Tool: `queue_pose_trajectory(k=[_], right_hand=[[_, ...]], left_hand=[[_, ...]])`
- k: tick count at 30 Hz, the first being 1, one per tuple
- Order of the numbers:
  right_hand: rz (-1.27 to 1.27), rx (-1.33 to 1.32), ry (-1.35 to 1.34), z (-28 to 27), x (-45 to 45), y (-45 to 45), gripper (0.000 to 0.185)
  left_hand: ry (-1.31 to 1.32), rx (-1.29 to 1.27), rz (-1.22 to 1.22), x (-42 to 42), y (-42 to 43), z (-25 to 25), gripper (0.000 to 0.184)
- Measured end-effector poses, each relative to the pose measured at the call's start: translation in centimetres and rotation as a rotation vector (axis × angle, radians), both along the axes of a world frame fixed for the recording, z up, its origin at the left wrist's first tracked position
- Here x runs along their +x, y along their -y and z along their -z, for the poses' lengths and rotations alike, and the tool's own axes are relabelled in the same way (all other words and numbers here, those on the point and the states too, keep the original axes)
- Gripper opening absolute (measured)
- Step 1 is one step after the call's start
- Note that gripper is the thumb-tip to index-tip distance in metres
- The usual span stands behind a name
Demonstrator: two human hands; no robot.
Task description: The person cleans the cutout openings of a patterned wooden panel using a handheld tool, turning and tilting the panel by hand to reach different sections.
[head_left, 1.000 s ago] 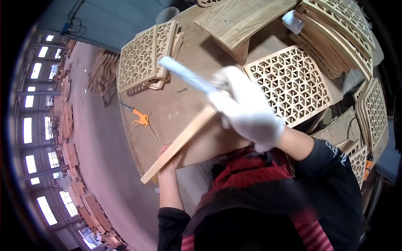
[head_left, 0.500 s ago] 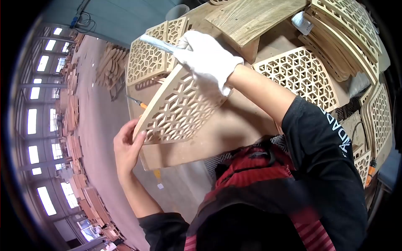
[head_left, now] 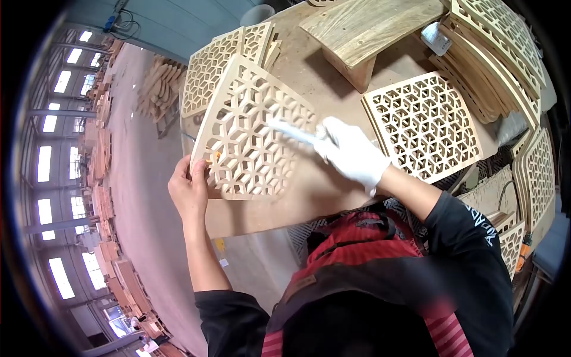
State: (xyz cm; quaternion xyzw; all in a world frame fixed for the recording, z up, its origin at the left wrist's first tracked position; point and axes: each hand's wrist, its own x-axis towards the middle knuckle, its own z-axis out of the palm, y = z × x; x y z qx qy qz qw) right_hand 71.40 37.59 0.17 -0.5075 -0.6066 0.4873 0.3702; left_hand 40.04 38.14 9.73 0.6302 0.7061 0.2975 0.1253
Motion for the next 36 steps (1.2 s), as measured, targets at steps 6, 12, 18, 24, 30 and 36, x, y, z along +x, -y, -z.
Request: queue_pose_trajectory(k=[6, 12, 18, 24, 30, 36], right_hand=[[-0.050, -0.067, 0.110, 0.6, -1.0, 2.2, 0.022], [-0.014, -0.051, 0.097, -0.3, -1.5, 2.3, 0.025], [-0.003, 0.012, 0.128, -1.5, -0.9, 2.4, 0.023], [0.046, 0.313, 0.206, -1.1, -1.5, 3.7, 0.013], [0.092, 0.573, 0.489, -1.4, -4.5, 3.7, 0.006], [-0.101, 0.593, 0.256, -1.8, -7.1, 0.1, 0.023]], left_hand=[[-0.098, 0.020, 0.025, 3.7, 1.5, -1.2, 0.022], [-0.242, -0.190, 0.059, 6.1, 2.2, -3.9, 0.023], [-0.299, -0.228, 0.228, 7.4, 1.5, -3.8, 0.028], [-0.388, -0.289, 0.227, 7.0, 1.2, -2.5, 0.043], [-0.326, -0.322, 0.202, 8.3, 1.6, -3.1, 0.036], [-0.344, -0.276, 0.210, 9.3, 1.7, -2.7, 0.033]])
